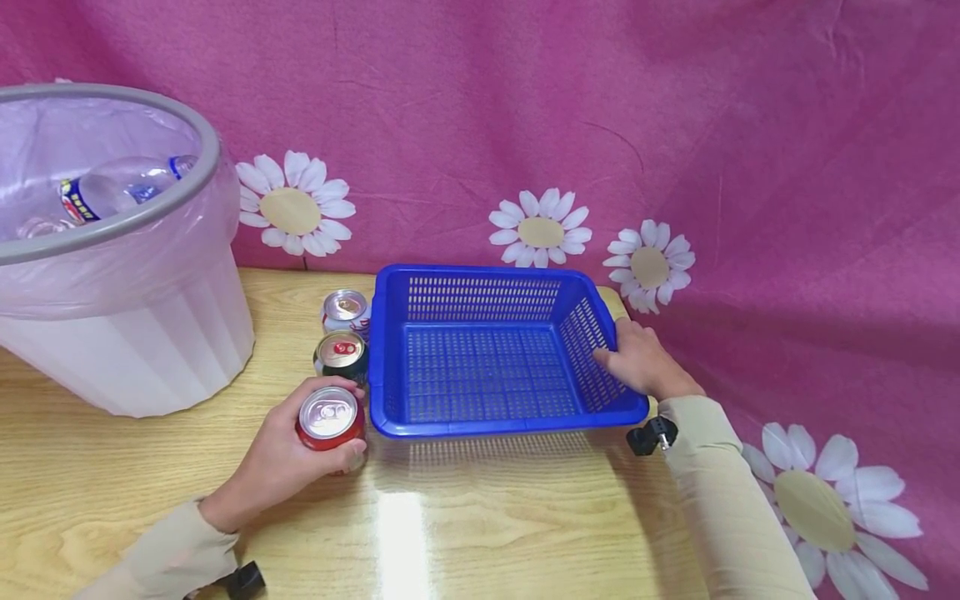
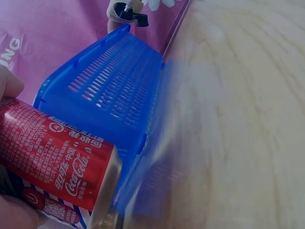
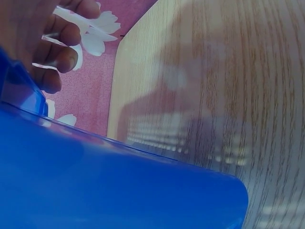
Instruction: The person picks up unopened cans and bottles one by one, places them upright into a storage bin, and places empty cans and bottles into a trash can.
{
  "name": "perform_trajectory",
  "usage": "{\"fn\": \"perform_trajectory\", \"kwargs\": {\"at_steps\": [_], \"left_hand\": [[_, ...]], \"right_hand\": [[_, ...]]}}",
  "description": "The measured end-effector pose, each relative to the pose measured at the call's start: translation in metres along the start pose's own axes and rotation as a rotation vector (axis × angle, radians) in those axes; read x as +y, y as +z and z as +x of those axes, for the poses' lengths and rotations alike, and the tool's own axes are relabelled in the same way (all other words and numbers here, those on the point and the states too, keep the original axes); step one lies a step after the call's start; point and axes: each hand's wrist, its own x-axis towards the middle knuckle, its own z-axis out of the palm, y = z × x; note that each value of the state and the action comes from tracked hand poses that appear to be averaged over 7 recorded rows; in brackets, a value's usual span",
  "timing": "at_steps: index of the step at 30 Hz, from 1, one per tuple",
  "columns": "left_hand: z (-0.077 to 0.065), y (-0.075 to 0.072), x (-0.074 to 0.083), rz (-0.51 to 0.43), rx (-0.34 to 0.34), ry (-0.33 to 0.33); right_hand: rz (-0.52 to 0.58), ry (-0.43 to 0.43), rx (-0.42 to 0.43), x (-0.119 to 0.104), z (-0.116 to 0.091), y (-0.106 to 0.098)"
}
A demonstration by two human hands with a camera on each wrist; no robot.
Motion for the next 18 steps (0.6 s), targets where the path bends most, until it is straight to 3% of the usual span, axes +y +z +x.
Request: {"fn": "perform_trajectory", "kwargs": {"at_steps": [18], "left_hand": [[0.006,-0.009,0.021,0.007,0.003,0.053]], "right_hand": [[-0.008,0.001,-0.009,0.000,0.000,0.001]]}}
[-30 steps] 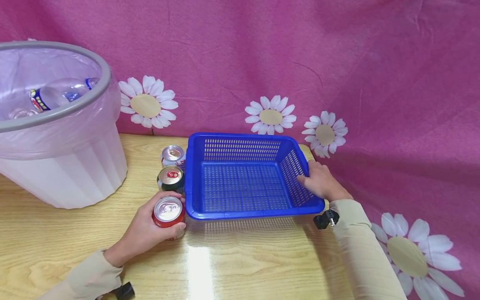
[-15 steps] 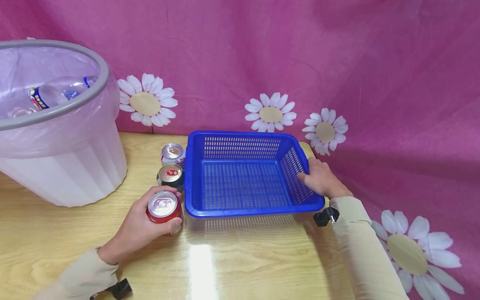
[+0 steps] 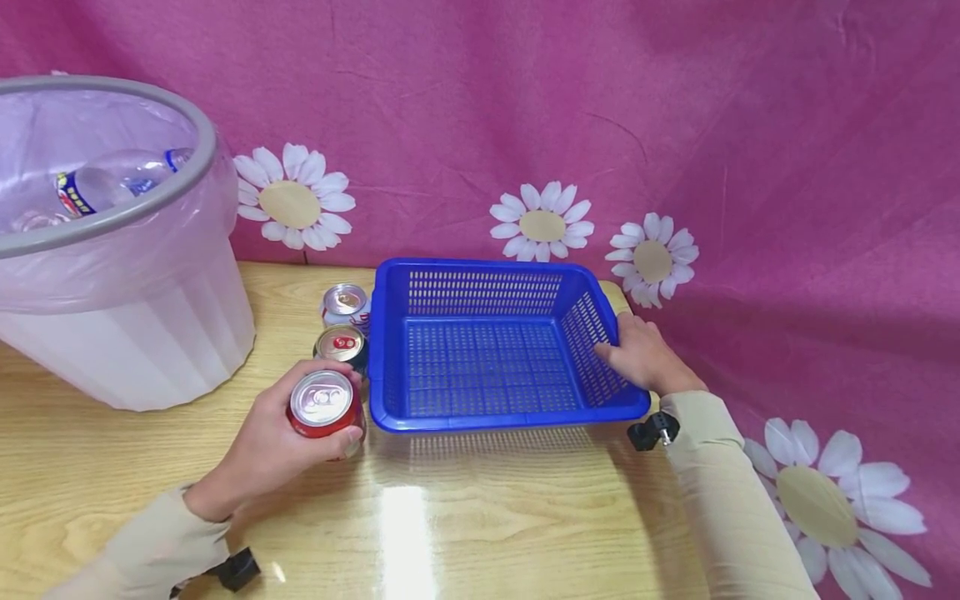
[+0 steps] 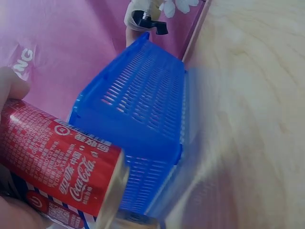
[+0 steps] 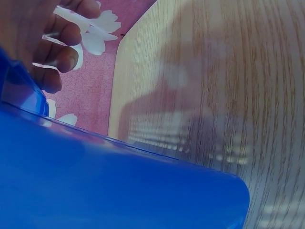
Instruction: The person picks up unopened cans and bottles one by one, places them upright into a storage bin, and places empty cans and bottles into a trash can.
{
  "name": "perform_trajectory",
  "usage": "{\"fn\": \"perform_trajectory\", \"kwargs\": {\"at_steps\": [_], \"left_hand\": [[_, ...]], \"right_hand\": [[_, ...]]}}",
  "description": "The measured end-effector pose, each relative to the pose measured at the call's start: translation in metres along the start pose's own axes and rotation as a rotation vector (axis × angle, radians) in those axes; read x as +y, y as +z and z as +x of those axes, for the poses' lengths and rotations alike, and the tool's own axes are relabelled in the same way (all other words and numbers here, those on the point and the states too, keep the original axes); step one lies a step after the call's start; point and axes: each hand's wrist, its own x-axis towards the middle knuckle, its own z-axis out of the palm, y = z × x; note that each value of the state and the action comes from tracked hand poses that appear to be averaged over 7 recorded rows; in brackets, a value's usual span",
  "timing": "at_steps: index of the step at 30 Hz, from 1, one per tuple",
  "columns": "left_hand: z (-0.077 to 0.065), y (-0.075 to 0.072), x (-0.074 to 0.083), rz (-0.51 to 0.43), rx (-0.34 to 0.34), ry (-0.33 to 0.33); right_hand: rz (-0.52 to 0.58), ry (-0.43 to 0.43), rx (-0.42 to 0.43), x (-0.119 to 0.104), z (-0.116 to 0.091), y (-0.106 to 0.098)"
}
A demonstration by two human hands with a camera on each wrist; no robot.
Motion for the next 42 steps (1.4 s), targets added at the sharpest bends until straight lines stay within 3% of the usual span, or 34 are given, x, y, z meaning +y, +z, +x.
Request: {"fn": "perform_trajectory", "kwargs": {"at_steps": [13,31,42], "left_hand": [[0.005,-0.007,0.029,0.073,-0.006,0.059],[0.021,-0.008,0.058,0.055,0.034,0.226],[0.036,0.000,0.066,0.003,0.039,0.203]], "right_hand": [[0.009,-0.001,0.007,0.001,0.000,0.001],[-0.013,-0.002,0.030,-0.002,-0.001,-0.002],[-0.008,0.008,0.026,-0.003,-0.001,-0.002]]}}
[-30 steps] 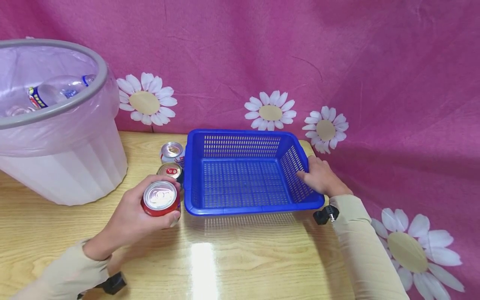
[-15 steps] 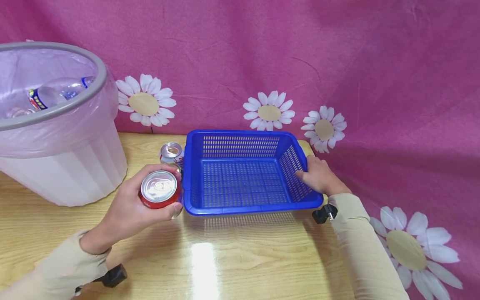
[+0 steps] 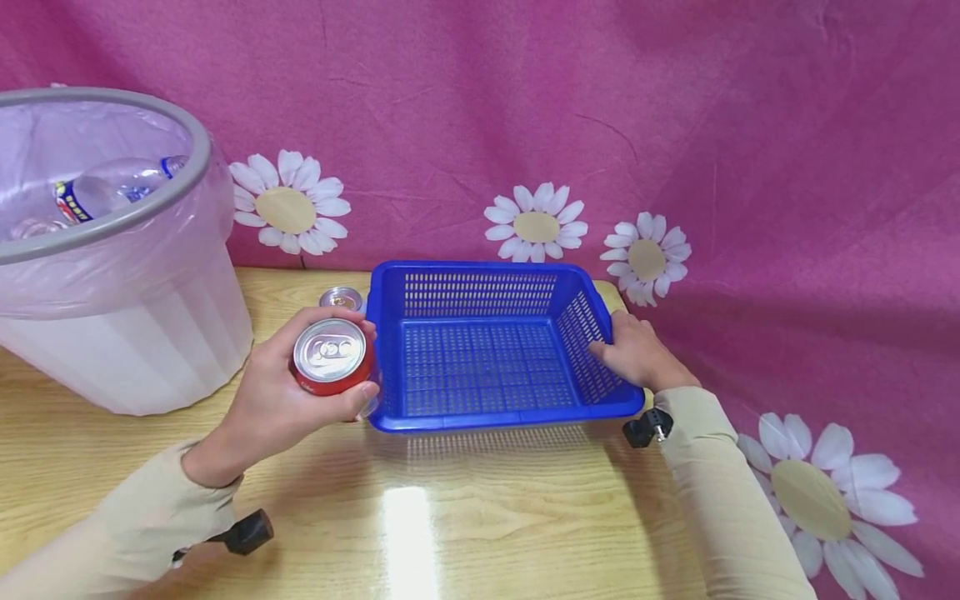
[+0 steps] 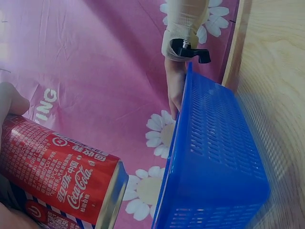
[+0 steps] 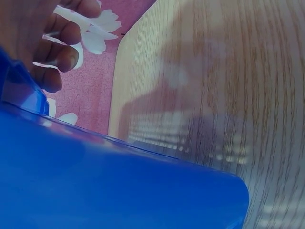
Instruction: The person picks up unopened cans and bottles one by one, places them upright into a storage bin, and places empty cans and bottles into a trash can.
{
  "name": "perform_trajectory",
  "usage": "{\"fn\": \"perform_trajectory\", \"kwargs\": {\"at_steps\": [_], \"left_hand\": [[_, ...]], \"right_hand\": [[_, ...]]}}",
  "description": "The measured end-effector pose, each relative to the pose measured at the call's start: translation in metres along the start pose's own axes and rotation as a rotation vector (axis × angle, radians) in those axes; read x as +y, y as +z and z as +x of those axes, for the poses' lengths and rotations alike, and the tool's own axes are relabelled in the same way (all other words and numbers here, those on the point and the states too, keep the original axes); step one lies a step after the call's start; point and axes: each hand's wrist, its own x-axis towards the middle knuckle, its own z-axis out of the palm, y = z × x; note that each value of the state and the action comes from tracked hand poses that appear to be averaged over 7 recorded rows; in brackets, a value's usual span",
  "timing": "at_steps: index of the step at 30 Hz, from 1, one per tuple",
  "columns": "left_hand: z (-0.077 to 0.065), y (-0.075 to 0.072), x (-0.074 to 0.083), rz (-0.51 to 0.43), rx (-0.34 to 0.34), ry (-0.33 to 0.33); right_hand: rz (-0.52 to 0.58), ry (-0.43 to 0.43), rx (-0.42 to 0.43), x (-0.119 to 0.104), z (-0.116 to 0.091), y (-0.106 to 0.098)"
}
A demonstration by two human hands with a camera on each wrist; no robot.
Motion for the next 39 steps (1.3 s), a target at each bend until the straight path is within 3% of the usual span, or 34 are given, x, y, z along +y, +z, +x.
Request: {"fn": "perform_trajectory", "kwargs": {"at_steps": [15,23,28,32,39], "left_hand": [[0.017,0.022,-0.004,-0.064,-0.027,-0.051],[0.026,0.033,-0.008,-0.037,-0.040,-0.054],[0.030,0.041,-0.012,-0.092,-0.071,-0.079],[0.032,0.048,-0.016,-0.138,-0.093,-0.069],[0.035,0.061,-0.022,-0.118,-0.090,-0.035]], "right_hand": [[0.000,-0.006,0.013,-0.002,-0.001,-0.001],[0.015,-0.008,0.012,0.000,-0.001,0.000],[0.012,-0.007,0.014,0.000,-0.001,0.000],[0.008,-0.007,0.013,0.000,0.000,0.000],[0.001,-0.003,0.015,0.001,0.001,0.002]]}}
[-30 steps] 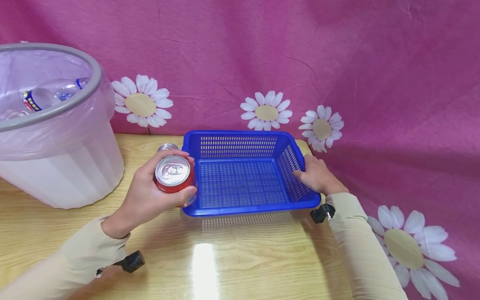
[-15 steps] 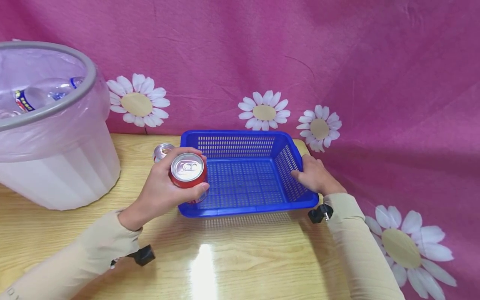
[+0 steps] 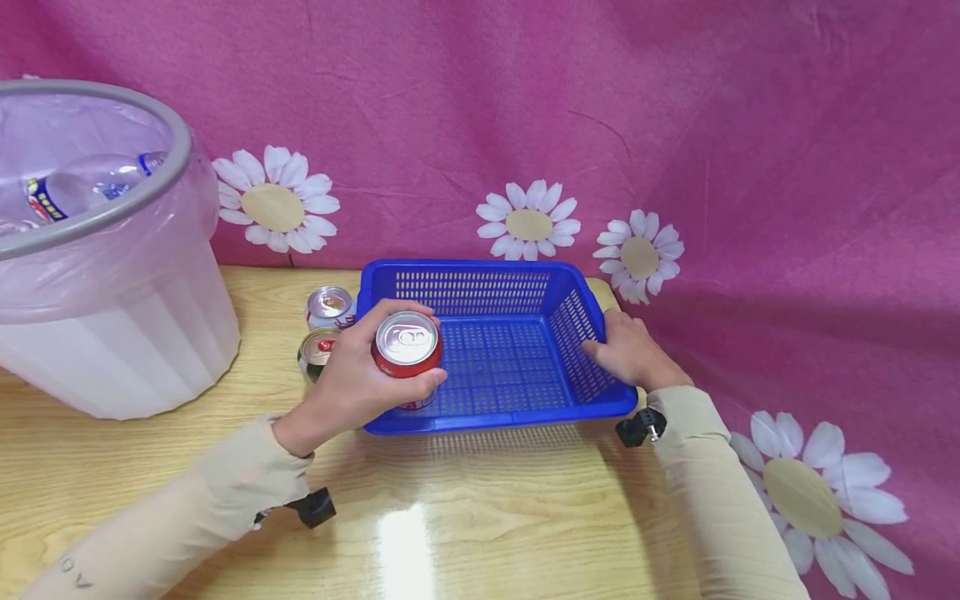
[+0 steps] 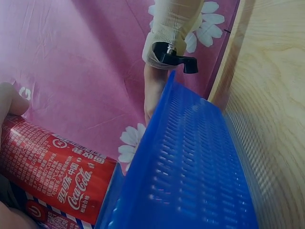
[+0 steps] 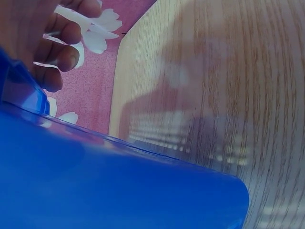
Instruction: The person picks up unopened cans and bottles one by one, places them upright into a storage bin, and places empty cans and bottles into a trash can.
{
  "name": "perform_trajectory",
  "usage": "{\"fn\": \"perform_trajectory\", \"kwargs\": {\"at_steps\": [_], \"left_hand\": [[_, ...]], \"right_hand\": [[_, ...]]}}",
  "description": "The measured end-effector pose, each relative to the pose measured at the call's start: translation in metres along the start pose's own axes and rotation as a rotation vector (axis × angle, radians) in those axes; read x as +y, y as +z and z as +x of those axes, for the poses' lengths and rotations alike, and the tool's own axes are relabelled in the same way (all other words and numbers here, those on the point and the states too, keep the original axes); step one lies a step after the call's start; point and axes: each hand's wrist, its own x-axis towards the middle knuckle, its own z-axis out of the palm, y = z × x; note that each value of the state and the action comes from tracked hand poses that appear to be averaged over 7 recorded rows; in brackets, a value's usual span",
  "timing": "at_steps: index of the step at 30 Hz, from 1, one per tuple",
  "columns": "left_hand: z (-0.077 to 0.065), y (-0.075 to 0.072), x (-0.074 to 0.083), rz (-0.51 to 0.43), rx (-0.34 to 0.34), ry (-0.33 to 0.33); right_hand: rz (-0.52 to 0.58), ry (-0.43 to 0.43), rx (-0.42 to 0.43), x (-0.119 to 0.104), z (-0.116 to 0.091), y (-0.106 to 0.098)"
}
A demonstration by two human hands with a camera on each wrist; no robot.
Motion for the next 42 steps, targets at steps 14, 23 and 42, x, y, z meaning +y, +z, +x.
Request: {"fn": "perform_trajectory", "kwargs": {"at_steps": [14,23,42], "left_hand": [[0.007,0.019,-0.009,0.037,-0.037,-0.019],[0.012,0.031,-0.014,0.027,-0.047,-0.021],[0.020,0.053,-0.018,0.025,-0.074,-0.115]], "right_hand": [[-0.005,0.008,-0.003,0.003,0.000,0.001],[0.001,0.010,-0.003,0.001,0.000,0.001],[0.004,0.019,-0.010,0.002,0.000,0.000]]}}
